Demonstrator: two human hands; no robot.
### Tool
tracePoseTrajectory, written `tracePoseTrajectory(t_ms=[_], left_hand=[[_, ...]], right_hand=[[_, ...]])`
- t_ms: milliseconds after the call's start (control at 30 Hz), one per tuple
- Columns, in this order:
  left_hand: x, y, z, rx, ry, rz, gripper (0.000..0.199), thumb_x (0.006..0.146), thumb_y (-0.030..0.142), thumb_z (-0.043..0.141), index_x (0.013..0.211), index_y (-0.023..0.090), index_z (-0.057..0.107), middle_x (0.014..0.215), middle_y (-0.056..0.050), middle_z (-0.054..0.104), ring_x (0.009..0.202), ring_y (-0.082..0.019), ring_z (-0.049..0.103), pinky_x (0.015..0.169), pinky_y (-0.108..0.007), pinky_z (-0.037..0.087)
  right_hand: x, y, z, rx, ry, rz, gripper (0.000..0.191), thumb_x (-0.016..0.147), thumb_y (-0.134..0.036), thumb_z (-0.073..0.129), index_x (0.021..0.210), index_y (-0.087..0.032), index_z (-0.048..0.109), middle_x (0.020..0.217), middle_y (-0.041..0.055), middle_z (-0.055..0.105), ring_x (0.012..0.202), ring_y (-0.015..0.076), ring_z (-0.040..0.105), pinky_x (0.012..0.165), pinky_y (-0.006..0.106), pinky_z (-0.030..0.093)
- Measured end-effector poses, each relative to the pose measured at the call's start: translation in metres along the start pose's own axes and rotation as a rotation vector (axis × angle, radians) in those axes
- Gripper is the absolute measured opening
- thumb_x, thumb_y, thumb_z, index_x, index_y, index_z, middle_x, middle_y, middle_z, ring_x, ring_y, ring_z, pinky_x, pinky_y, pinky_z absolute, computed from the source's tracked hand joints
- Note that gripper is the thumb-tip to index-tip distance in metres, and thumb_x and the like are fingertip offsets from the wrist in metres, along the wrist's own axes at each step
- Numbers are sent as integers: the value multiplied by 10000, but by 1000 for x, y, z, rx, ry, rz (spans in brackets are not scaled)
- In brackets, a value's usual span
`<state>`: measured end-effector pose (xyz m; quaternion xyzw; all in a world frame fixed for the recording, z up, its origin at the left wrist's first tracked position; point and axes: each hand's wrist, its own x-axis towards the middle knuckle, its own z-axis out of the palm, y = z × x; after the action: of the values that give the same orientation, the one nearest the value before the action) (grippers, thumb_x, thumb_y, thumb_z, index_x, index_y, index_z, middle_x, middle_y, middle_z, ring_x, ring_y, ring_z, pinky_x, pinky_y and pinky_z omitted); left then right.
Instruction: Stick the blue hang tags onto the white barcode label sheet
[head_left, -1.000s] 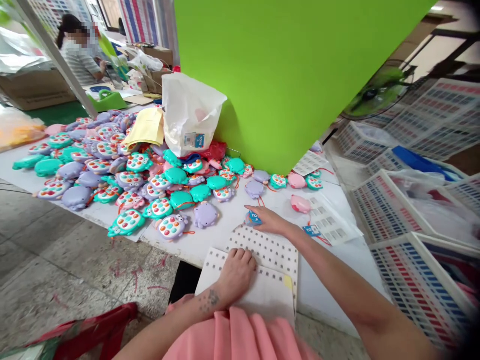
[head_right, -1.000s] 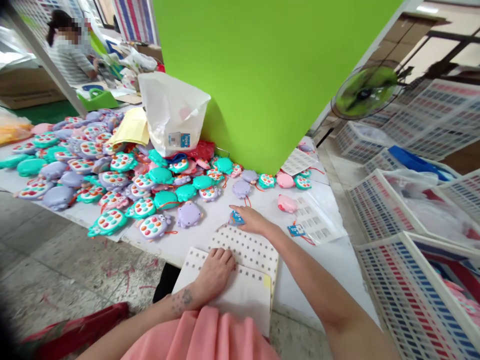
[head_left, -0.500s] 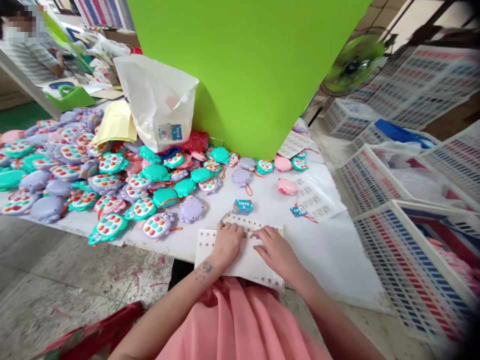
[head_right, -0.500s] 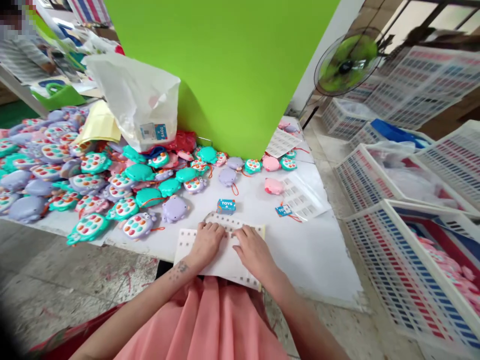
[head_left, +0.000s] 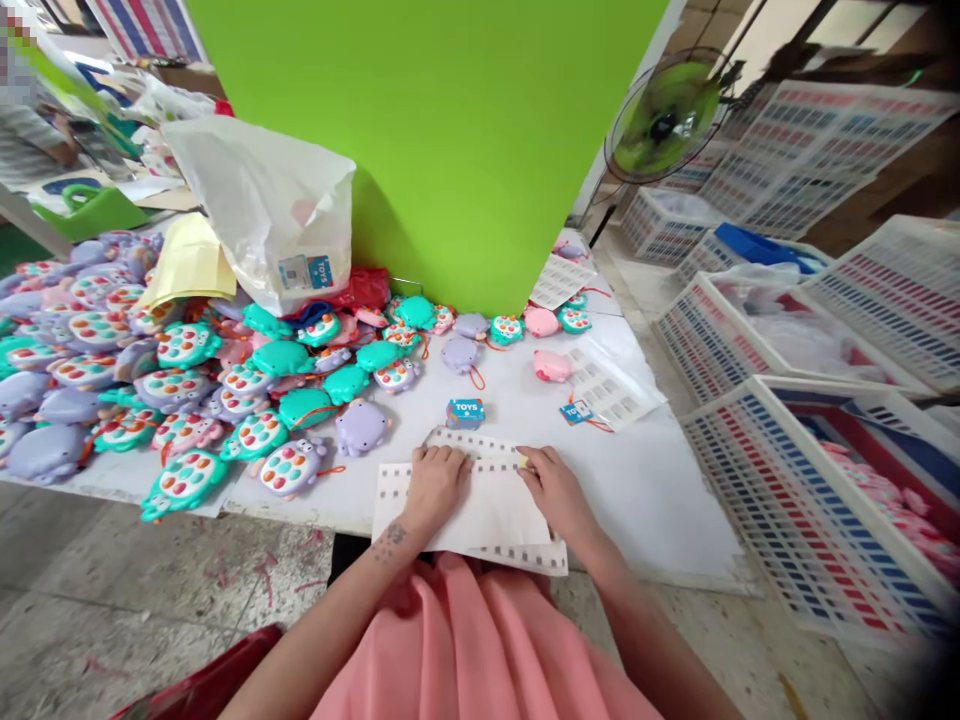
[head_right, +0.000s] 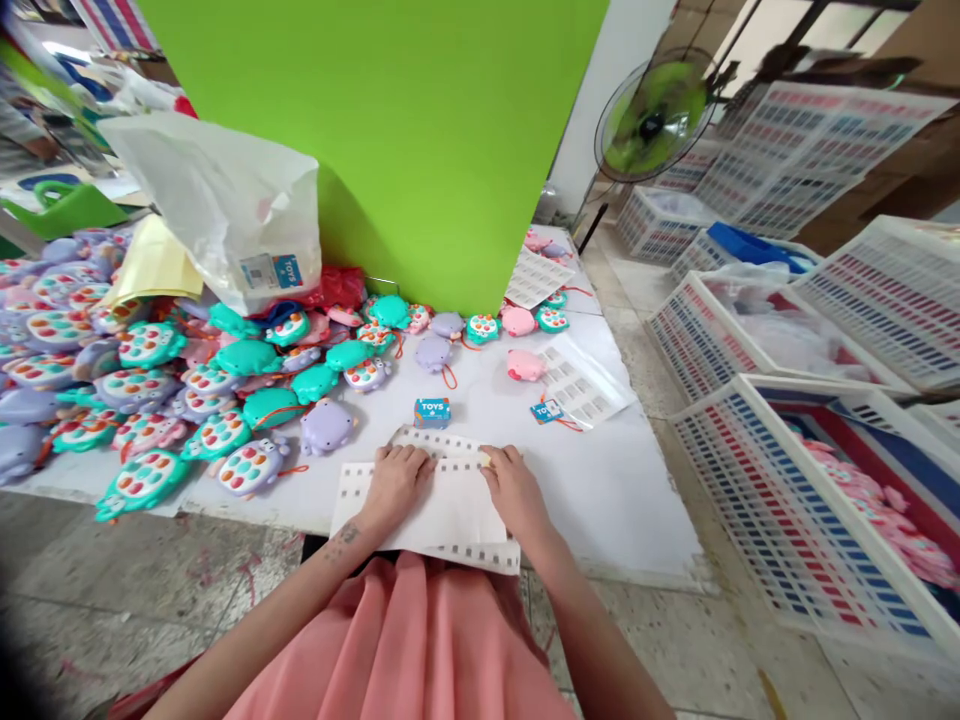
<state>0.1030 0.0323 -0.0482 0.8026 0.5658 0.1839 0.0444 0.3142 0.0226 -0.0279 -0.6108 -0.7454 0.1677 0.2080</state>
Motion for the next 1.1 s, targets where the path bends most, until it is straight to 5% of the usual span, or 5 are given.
tracePoseTrajectory(t_ms=[267,567,800,933,1100], left_hand=[[0,0,2,-19,4,-17,228,928,319,420,811,189,566,788,-23,616,784,-188,539,754,-357,299],[1,1,0,-23,-4,-22,242,933,324,400,806,191,557,797,-24,620,788,-192,542,769,-368,318],[-5,3,-3,51,79,94,188,917,277,429,869,187,588,1084,-74,609,1047,-242,514,897,-435,353],[2,4,-13,109,121,281,199,914,223,416,844,176,598,1399,-72,411,1331,-265,280,1040,-486,283],[21,-3,-20,121,82,263,185,912,207,416,865,173,591,1376,-66,446,1341,-247,284,1054,-477,293]], right_hand=[[-3,0,6,-254,84,-146,280,889,-214,445,1095,-251,632,889,94,585,858,246,500,789,400,439],[0,2,6,24,75,-54,178,889,-214,410,856,-208,585,874,74,632,870,227,554,814,388,442],[62,-3,-20,423,-97,81,172,831,-301,469,940,-206,563,1012,66,646,928,184,607,818,336,479],[103,-22,-20,431,-177,-12,166,826,-290,483,936,-195,563,1018,66,639,952,175,592,825,326,468],[134,-30,-11,327,-310,-28,106,805,-238,501,836,-168,574,856,35,652,810,158,590,763,287,449]])
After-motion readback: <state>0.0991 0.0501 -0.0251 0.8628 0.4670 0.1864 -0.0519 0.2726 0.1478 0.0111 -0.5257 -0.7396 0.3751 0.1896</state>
